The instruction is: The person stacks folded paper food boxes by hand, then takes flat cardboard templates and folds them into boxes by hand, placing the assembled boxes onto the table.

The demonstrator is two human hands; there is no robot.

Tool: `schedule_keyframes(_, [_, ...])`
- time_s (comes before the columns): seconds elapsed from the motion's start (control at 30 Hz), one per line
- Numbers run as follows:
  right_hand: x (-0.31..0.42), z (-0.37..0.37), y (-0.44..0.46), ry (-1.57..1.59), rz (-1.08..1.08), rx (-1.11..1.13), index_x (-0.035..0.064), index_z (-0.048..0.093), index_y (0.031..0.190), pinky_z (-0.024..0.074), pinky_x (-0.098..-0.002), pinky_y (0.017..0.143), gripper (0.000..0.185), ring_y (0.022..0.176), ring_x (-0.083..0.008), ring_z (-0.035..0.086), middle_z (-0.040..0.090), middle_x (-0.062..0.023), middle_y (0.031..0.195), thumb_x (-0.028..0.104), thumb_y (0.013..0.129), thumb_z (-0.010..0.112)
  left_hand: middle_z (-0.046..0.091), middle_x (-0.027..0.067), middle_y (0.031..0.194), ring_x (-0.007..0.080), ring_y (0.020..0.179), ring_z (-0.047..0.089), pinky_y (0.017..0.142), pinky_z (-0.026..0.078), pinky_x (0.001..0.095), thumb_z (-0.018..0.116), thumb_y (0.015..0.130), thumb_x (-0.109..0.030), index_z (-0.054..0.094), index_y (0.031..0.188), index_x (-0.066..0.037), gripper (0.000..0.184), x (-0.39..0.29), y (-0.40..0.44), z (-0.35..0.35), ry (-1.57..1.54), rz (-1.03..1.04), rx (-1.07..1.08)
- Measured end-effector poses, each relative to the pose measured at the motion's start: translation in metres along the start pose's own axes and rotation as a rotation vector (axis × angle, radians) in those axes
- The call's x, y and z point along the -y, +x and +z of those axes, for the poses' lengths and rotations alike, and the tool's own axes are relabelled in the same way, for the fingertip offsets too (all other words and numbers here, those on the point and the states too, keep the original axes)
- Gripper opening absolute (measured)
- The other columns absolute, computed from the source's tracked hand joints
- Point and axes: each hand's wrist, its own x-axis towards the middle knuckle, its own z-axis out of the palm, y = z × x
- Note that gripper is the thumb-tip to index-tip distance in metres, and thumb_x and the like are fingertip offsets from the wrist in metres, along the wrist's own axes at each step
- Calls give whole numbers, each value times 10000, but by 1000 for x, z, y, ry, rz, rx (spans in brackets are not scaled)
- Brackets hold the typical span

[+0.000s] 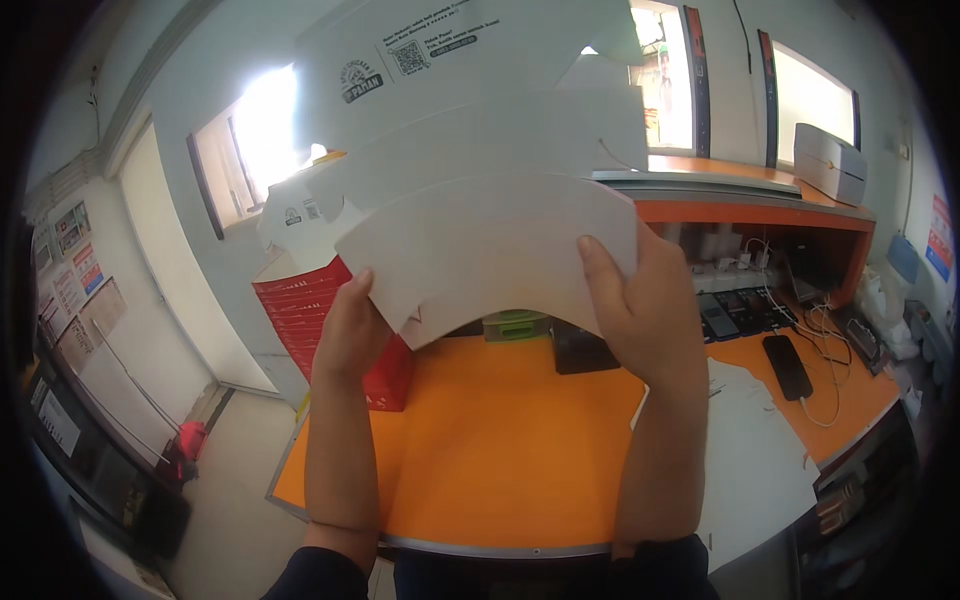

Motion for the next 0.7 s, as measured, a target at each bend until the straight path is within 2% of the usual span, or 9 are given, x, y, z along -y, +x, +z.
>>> schedule_keyframes(0.07, [-1, -4, -2, 15, -16, -11, -64, 658, 1251, 537, -379, 796, 356, 808, -296, 709, 727, -238, 907, 191, 1015, 578, 623, 149, 1358, 292, 1179, 658, 922, 577, 429, 514, 1051, -319, 447, 1484, 37, 564, 2, -4, -4, -188, 24, 83])
schedule_keyframes(0.17, [2, -2, -5, 46, -90, 2, -70, 658, 1254, 530, -372, 788, 357, 800, -286, 702, 729, -226, 909, 186, 1015, 588, 611, 181, 1384, 325, 1223, 648, 923, 589, 456, 545, 1034, -329, 432, 1510, 23, 603, 5, 3, -20, -106, 27, 153])
schedule_keyframes(0.27, [11, -1, -8, 58, -114, 32, -75, 661, 1247, 523, -361, 779, 346, 798, -280, 697, 731, -213, 907, 171, 1012, 598, 621, 193, 1368, 328, 1235, 650, 905, 599, 473, 585, 1016, -335, 447, 1494, 21, 612, 6, 7, -46, -307, 22, 359])
schedule_keyframes(0.37, [18, -5, -12, 79, -99, 57, -71, 665, 1239, 516, -352, 766, 327, 783, -278, 683, 725, -199, 896, 155, 1011, 602, 622, 156, 1348, 278, 1203, 643, 971, 558, 433, 638, 1001, -278, 490, 1457, 15, 562, 0, 1, -51, -333, 45, 475])
schedule_keyframes(0.47, [17, -6, -12, 84, -100, 82, -56, 668, 1240, 509, -347, 752, 312, 757, -267, 662, 712, -186, 874, 144, 1011, 602, 622, 154, 1342, 273, 1212, 634, 984, 550, 416, 653, 1004, -244, 513, 1437, 16, 524, -13, -4, -38, -128, -22, 223])
schedule_keyframes(0.57, [16, -2, -11, 88, -138, 80, -45, 669, 1218, 504, -348, 729, 285, 740, -260, 646, 691, -182, 852, 141, 1011, 608, 619, 148, 1338, 255, 1216, 620, 996, 532, 386, 630, 1029, -229, 520, 1424, 19, 480, -13, -4, 7, 30, 60, -115])
schedule_keyframes(0.7, [22, 0, -12, 112, -169, 191, -12, 674, 1164, 505, -364, 693, 215, 744, -306, 653, 679, -187, 872, 124, 1010, 612, 596, 139, 1363, 235, 1248, 587, 1029, 494, 365, 590, 1059, -244, 505, 1433, 23, 468, 1, 3, 17, 69, 233, -365])
